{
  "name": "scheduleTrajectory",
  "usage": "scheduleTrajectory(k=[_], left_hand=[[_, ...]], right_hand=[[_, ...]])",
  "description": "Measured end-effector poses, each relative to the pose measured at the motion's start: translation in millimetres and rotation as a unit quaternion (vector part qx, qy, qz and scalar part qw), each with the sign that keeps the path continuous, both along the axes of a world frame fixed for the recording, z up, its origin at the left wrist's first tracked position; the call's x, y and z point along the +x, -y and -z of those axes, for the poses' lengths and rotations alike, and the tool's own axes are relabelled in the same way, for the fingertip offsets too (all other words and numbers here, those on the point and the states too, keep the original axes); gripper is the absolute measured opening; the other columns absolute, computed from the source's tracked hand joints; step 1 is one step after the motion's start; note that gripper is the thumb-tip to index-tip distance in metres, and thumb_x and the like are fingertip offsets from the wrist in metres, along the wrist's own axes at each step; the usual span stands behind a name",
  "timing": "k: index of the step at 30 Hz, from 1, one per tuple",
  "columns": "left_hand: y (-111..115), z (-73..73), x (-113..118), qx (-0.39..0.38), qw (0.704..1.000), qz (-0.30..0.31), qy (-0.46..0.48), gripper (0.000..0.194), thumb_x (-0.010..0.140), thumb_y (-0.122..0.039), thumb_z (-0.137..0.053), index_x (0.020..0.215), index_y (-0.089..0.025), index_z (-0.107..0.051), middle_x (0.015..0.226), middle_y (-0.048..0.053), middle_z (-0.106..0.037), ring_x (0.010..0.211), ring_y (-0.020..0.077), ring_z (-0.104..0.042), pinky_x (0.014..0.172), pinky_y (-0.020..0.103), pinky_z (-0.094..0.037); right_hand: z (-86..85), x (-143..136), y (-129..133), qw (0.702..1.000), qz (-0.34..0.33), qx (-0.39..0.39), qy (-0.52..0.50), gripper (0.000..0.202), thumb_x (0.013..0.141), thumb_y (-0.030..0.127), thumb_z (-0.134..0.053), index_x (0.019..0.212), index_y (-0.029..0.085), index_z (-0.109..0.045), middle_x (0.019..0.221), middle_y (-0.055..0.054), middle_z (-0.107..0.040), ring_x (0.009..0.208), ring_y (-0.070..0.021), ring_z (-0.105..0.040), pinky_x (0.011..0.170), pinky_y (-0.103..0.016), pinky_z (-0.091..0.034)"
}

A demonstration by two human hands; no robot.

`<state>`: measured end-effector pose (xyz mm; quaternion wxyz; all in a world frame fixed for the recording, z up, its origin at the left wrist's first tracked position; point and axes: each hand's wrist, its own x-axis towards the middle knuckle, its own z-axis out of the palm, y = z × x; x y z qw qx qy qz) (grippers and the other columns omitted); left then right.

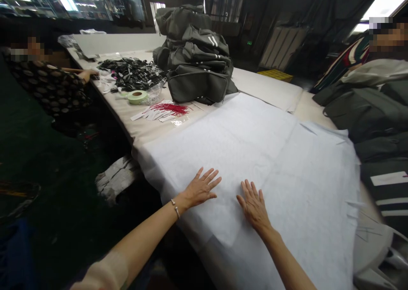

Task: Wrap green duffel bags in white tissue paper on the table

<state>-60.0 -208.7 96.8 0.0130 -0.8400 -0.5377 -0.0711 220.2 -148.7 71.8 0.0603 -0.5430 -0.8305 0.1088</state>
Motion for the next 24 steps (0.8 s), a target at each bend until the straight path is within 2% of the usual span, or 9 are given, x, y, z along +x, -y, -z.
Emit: scheduleTrajectory(k=[3, 6, 10, 13, 15, 17, 19, 22, 24], left_hand=[[-33, 10.0, 9, -0.029, 0.999, 0.036, -0.002, 0.067, 0.096, -0.061, -0.038, 0.152, -0.026, -0.024, 0.159, 0.009, -0.026, 0.148, 0.0272, -0.017, 0.118, 0.057, -0.01], [-59, 26.0, 19, -0.061, 0.997, 0.053, 0.001, 0.069, 0.094, -0.064, -0.038, 0.151, -0.027, -0.025, 0.159, 0.009, -0.027, 0.147, 0.0278, -0.019, 0.117, 0.058, -0.012], [-93, 39.1, 32, -0.076, 0.996, 0.047, 0.005, 0.069, 0.095, -0.064, -0.035, 0.151, -0.025, -0.026, 0.159, 0.011, -0.025, 0.147, 0.0292, -0.02, 0.116, 0.06, -0.013], [-116, 37.1, 40, -0.081, 0.996, 0.044, 0.007, 0.068, 0.096, -0.063, -0.032, 0.15, -0.023, -0.028, 0.158, 0.013, -0.027, 0.147, 0.03, -0.02, 0.115, 0.061, -0.013], [-121, 30.9, 42, -0.084, 0.995, 0.045, 0.007, 0.068, 0.096, -0.064, -0.031, 0.15, -0.022, -0.029, 0.158, 0.014, -0.028, 0.146, 0.0303, -0.021, 0.115, 0.061, -0.014], [-111, 22.7, 40, -0.086, 0.995, 0.048, 0.007, 0.07, 0.095, -0.064, -0.032, 0.151, -0.023, -0.027, 0.159, 0.014, -0.025, 0.147, 0.0302, -0.019, 0.116, 0.06, -0.012], [-87, 14.6, 32, -0.084, 0.995, 0.059, 0.008, 0.071, 0.095, -0.065, -0.031, 0.152, -0.024, -0.023, 0.161, 0.012, -0.02, 0.148, 0.0292, -0.014, 0.117, 0.059, -0.008], [-36, 8.4, 16, -0.08, 0.994, 0.076, 0.003, 0.072, 0.094, -0.066, -0.03, 0.153, -0.027, -0.018, 0.161, 0.01, -0.019, 0.149, 0.0277, -0.011, 0.118, 0.057, -0.004], [-3, 10.2, 5, -0.086, 0.994, 0.072, -0.008, 0.073, 0.093, -0.067, -0.03, 0.153, -0.027, -0.018, 0.16, 0.009, -0.022, 0.148, 0.028, -0.014, 0.118, 0.056, -0.004]], right_hand=[[34.4, 4, -3, 0.997, -0.05, 0.065, 0.006, 0.059, 0.099, 0.047, -0.026, 0.149, 0.016, -0.032, 0.156, -0.01, -0.032, 0.147, -0.0286, -0.018, 0.117, -0.056, -0.013], [48.5, 13, -18, 0.994, -0.07, 0.082, 0.008, 0.06, 0.099, 0.048, -0.028, 0.151, 0.017, -0.028, 0.157, -0.01, -0.03, 0.147, -0.0275, -0.015, 0.118, -0.056, -0.013], [43.6, 25, -54, 0.995, -0.066, 0.072, 0.021, 0.061, 0.099, 0.047, -0.029, 0.151, 0.017, -0.027, 0.157, -0.01, -0.03, 0.148, -0.0264, -0.014, 0.119, -0.055, -0.01], [35.9, 29, -79, 0.997, -0.044, 0.055, 0.039, 0.061, 0.098, 0.047, -0.031, 0.15, 0.015, -0.03, 0.157, -0.01, -0.031, 0.147, -0.0269, -0.015, 0.119, -0.055, -0.008], [28.8, 31, -82, 0.997, -0.029, 0.055, 0.041, 0.061, 0.098, 0.048, -0.031, 0.15, 0.014, -0.03, 0.156, -0.011, -0.031, 0.147, -0.027, -0.016, 0.119, -0.054, -0.008], [19.0, 32, -69, 0.996, -0.029, 0.076, 0.025, 0.063, 0.098, 0.049, -0.031, 0.151, 0.014, -0.027, 0.157, -0.011, -0.03, 0.147, -0.0271, -0.015, 0.119, -0.054, -0.008], [7.2, 34, -36, 0.993, -0.061, 0.1, 0.0, 0.066, 0.099, 0.05, -0.032, 0.153, 0.015, -0.019, 0.158, -0.011, -0.027, 0.148, -0.0274, -0.012, 0.119, -0.054, -0.008], [-6.3, 40, 37, 0.983, -0.156, 0.092, -0.017, 0.07, 0.098, 0.049, -0.039, 0.155, 0.019, -0.012, 0.159, -0.008, -0.024, 0.147, -0.028, -0.014, 0.12, -0.053, -0.008], [-7.0, 45, 85, 0.974, -0.218, 0.067, -0.011, 0.074, 0.095, 0.052, -0.045, 0.155, 0.022, -0.014, 0.158, -0.006, -0.027, 0.146, -0.028, -0.021, 0.12, -0.05, -0.009]])
